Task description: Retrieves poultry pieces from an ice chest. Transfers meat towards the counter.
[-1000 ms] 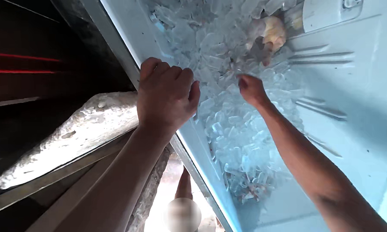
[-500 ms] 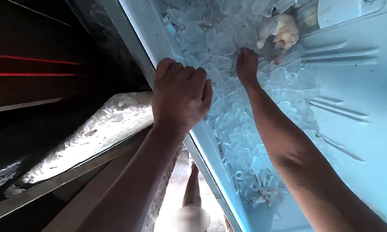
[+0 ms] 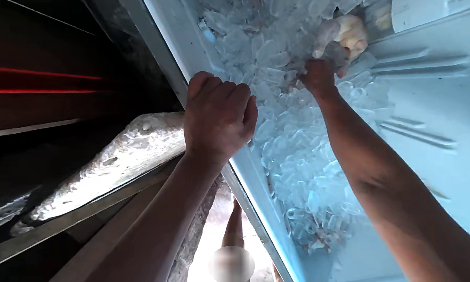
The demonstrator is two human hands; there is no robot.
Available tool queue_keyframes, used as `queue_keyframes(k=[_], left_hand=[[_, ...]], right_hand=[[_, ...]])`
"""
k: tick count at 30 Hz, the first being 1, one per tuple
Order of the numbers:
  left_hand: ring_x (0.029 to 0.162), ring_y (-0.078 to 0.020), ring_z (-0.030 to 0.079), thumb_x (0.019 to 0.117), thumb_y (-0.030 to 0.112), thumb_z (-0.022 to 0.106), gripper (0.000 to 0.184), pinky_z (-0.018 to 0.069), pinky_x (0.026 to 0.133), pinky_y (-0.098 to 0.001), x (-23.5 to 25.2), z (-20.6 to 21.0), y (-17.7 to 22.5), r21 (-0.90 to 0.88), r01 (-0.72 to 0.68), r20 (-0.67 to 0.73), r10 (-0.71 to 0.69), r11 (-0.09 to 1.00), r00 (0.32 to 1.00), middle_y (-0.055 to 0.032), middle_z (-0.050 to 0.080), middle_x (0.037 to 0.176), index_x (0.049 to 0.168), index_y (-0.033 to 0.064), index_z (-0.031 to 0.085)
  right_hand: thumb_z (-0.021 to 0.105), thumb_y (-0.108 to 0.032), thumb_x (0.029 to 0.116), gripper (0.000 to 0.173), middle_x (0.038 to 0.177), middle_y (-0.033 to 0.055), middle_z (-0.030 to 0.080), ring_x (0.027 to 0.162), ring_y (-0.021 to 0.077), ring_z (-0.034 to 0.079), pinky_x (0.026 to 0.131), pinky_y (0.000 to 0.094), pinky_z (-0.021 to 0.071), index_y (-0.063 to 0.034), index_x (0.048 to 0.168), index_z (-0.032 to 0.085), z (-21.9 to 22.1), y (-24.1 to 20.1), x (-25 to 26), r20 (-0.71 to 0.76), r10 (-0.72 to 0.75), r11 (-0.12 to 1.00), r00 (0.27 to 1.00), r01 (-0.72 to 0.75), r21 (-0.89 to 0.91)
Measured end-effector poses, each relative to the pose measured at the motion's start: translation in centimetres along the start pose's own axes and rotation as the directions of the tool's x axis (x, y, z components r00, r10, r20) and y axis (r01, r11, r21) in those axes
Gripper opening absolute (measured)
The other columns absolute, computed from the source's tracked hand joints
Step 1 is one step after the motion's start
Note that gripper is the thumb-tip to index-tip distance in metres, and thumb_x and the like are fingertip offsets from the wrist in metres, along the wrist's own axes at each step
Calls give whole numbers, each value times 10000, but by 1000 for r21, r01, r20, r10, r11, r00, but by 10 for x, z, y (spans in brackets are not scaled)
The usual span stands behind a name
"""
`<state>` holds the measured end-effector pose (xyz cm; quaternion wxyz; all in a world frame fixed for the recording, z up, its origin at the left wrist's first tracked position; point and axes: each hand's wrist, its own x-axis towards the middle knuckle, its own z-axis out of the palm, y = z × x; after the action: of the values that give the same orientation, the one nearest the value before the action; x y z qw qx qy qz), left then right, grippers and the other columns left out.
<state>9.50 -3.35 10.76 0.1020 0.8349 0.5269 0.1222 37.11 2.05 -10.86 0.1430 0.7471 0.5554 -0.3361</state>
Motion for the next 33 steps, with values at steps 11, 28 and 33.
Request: queue_keyframes(k=[11, 28, 33], left_hand=[[758, -257, 647, 981, 210, 566, 233, 419, 994, -452, 1, 1, -2, 6, -9, 8, 9, 1000, 1000, -81, 673, 734, 882, 66, 719], [778, -277, 656, 993, 220, 532, 263, 425, 1004, -461, 1, 1, -2, 37, -16, 33, 15, 999, 999, -87, 669, 732, 843, 72, 690], [796, -296, 664, 1000, 221, 528, 268, 416, 1012, -481, 2, 2, -1, 20, -11, 39, 11, 1000, 999, -108, 680, 756, 864, 52, 686]], right_hand=[[699, -416, 928, 512, 1255, 300, 647, 1202, 519, 596, 926, 759, 438, -2, 1227, 666, -9, 1, 3, 99, -61, 996, 993, 67, -59], [657, -252, 960, 244, 819, 237, 677, 776, 470, 677, 639, 675, 501, -16, 1022, 644, 7, 24, -117, -198, 5, 973, 980, 41, 227], [685, -195, 890, 239, 687, 123, 598, 606, 228, 590, 562, 431, 505, 36, 864, 629, 14, 81, -255, -323, 10, 915, 946, 122, 384]])
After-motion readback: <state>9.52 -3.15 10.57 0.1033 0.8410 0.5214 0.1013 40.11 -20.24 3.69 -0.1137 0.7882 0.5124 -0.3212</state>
